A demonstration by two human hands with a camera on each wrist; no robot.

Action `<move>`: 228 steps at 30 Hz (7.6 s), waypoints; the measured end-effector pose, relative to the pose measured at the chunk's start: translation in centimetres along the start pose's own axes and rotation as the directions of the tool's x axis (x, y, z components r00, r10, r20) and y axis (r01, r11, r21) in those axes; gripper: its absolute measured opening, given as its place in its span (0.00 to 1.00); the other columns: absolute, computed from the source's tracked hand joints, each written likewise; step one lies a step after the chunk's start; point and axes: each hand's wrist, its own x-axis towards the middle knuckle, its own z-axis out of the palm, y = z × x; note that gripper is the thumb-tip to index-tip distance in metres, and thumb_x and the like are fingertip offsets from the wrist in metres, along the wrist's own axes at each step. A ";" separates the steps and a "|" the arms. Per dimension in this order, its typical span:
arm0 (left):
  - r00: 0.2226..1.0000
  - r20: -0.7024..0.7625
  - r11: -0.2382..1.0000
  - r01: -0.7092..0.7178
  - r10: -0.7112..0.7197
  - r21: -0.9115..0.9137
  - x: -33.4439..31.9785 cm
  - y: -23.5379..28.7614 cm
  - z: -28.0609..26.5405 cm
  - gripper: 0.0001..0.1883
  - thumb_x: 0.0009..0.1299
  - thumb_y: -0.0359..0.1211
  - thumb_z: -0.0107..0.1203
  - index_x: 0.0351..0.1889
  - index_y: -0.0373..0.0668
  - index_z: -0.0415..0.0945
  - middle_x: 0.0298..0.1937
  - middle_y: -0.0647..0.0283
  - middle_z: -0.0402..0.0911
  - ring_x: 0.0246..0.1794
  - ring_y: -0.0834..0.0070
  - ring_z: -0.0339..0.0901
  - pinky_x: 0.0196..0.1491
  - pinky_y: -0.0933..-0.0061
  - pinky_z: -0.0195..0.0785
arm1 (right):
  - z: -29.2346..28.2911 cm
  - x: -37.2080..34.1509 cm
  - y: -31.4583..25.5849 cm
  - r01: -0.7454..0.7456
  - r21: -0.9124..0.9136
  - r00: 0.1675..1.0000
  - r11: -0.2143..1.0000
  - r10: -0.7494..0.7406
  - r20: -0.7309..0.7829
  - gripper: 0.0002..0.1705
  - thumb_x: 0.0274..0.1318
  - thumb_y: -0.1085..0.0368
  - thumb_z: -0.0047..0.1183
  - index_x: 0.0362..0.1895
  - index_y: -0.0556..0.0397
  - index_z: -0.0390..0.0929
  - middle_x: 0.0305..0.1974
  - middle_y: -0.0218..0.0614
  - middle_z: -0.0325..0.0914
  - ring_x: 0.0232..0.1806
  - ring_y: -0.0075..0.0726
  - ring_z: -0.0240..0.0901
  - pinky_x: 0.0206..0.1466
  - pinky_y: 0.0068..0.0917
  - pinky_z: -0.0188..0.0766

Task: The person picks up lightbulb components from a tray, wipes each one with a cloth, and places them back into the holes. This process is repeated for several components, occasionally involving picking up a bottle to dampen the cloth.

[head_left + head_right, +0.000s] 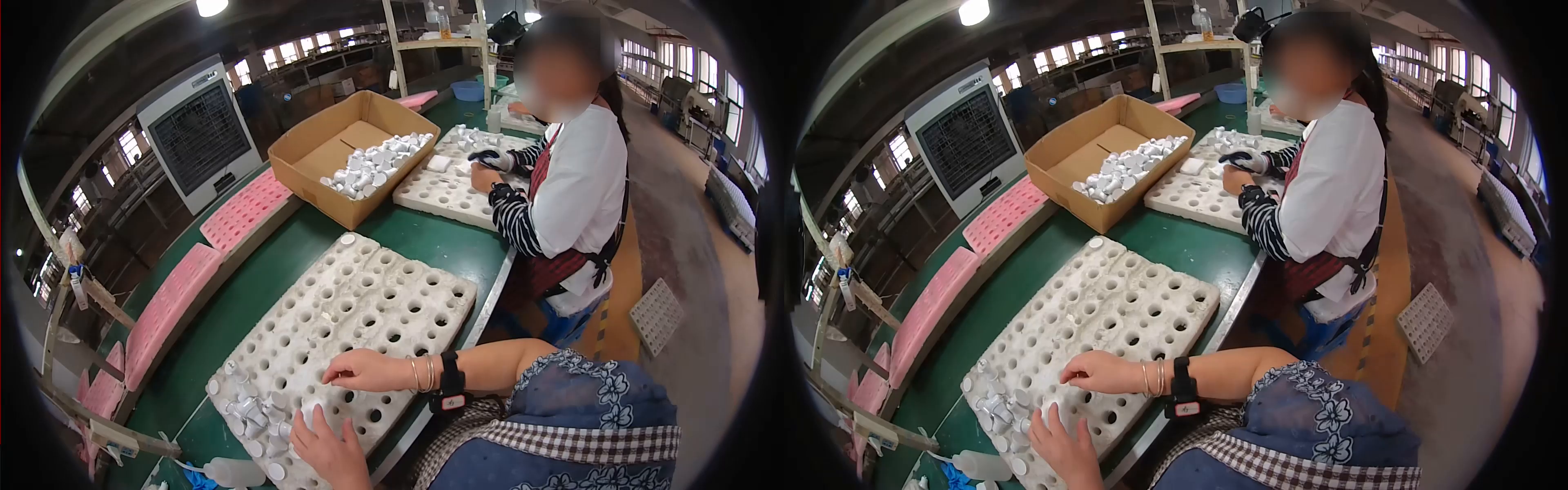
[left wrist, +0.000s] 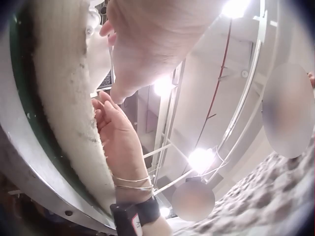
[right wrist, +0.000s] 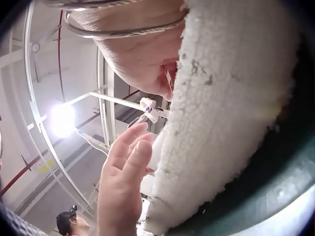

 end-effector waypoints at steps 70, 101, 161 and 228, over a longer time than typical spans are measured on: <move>0.958 -0.113 0.796 0.149 -0.263 -0.587 -1.9 -3.1 -0.5 0.22 0.64 0.32 0.57 0.58 0.43 0.76 0.62 0.48 0.69 0.56 0.52 0.66 0.59 0.55 0.59 | 2.8 -2.0 -2.6 -0.117 0.193 0.993 0.974 0.112 0.038 0.17 0.50 0.71 0.61 0.47 0.58 0.81 0.36 0.33 0.81 0.36 0.22 0.75 0.41 0.23 0.73; 0.977 -0.149 0.960 0.112 -0.153 -0.256 -0.9 -3.7 1.0 0.17 0.66 0.30 0.57 0.53 0.47 0.80 0.56 0.56 0.77 0.54 0.57 0.69 0.59 0.58 0.59 | 2.9 -3.5 -2.2 -0.189 0.420 0.981 0.888 0.156 0.113 0.18 0.51 0.71 0.62 0.49 0.58 0.80 0.41 0.34 0.81 0.40 0.23 0.75 0.41 0.22 0.73; 0.918 -0.309 0.910 0.114 -0.250 -0.398 -1.9 -4.8 -0.3 0.13 0.69 0.30 0.53 0.51 0.41 0.80 0.54 0.52 0.78 0.55 0.55 0.71 0.59 0.56 0.61 | 4.6 -4.0 -4.7 -0.513 0.758 0.857 0.403 0.286 0.428 0.24 0.73 0.57 0.35 0.64 0.58 0.65 0.36 0.34 0.71 0.26 0.21 0.61 0.31 0.26 0.76; 0.969 -0.212 0.889 0.016 -0.127 -0.457 -2.1 -2.0 -0.5 0.14 0.68 0.31 0.57 0.51 0.42 0.79 0.53 0.60 0.78 0.54 0.63 0.71 0.58 0.63 0.63 | 4.5 -5.0 -5.0 -0.451 0.651 0.892 0.610 0.278 0.357 0.27 0.74 0.56 0.35 0.69 0.57 0.58 0.38 0.35 0.72 0.27 0.24 0.74 0.34 0.23 0.77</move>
